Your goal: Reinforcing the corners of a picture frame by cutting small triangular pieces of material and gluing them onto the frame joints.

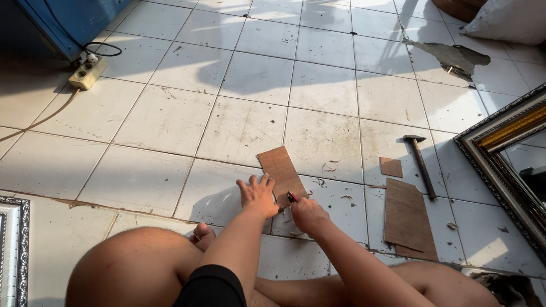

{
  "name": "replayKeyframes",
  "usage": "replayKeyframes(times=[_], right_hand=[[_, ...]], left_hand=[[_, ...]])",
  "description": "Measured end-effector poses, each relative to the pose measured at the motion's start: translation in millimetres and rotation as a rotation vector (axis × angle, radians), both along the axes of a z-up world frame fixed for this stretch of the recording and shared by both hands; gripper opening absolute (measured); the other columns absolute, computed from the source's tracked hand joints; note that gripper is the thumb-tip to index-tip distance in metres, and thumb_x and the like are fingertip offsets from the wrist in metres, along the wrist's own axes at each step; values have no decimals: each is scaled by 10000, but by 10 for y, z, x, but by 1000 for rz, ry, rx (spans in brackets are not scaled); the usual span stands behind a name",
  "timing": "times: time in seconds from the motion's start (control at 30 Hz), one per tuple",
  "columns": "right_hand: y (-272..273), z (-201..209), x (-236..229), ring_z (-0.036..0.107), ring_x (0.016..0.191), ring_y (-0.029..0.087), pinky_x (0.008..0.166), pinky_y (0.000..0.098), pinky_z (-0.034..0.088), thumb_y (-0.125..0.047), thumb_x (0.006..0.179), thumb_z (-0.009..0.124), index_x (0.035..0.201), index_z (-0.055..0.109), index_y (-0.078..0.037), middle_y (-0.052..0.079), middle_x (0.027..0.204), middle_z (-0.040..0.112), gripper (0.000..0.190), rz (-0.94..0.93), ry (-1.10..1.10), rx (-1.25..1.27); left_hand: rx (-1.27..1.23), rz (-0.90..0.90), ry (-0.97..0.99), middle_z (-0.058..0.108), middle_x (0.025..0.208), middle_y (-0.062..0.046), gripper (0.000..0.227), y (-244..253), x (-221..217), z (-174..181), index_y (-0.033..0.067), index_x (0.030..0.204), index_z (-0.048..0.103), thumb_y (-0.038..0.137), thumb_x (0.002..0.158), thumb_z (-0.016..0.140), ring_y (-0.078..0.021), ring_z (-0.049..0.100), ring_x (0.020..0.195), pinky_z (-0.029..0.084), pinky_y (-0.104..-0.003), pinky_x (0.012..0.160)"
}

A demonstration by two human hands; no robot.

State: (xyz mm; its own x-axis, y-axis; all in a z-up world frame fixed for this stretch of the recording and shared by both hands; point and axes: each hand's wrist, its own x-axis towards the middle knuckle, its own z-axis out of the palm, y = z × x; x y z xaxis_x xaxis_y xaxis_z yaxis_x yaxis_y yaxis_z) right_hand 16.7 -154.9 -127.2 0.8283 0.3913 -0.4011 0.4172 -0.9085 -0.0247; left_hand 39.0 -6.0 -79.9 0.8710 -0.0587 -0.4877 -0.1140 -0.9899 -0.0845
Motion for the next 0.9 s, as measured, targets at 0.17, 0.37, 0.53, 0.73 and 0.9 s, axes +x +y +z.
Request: replayKeyframes(times=[0.17, 0.37, 0.53, 0.73, 0.9], right_hand=[[-109, -3, -267, 622, 573, 337, 450, 414, 523, -140, 844, 395, 873, 570, 75, 194, 658, 559, 279, -331, 132, 154], [-311, 526, -395, 627, 557, 248, 574, 432, 530, -248, 856, 431, 966, 625, 16, 149, 729, 614, 346, -360, 304, -22], [-187, 958, -124, 643, 812, 293, 713, 467, 492, -424, 789, 536, 1047, 649, -112, 133, 928, 637, 420, -282, 354, -295], [97, 109, 375, 387, 1213, 362, 885, 545, 417, -322, 888, 370, 1367, 298, -197, 145, 1314, 378, 500, -622, 151, 347], [107, -953, 798, 419, 1152, 396, 903, 524, 358, -608, 853, 260, 1298, 367, -118, 209, 1184, 471, 671, -1010, 203, 545]], left_hand=[[-29, 24, -4, 166, 1438, 81, 614, -31, -65, 27, 255, 1330, 257, 488, 801, 466, -217, 268, 1232, 244, -514, 944], [-21, 34, 19, 140, 1455, 60, 641, -91, -101, 47, 249, 1353, 222, 438, 792, 469, -245, 273, 1239, 257, -509, 939], [-17, 42, 128, 193, 1445, -11, 744, -80, -25, -146, 231, 1334, 266, 308, 686, 622, -310, 313, 1224, 292, -548, 909], [-693, 587, 134, 381, 1233, -176, 661, -3, 187, -652, 19, 1252, 292, 394, 783, 570, -338, 448, 1139, 447, -448, 872], [-1273, 1160, 265, 188, 1421, -211, 847, 102, 302, -962, 24, 1397, 79, 389, 814, 574, -388, 266, 1272, 209, -617, 964]])
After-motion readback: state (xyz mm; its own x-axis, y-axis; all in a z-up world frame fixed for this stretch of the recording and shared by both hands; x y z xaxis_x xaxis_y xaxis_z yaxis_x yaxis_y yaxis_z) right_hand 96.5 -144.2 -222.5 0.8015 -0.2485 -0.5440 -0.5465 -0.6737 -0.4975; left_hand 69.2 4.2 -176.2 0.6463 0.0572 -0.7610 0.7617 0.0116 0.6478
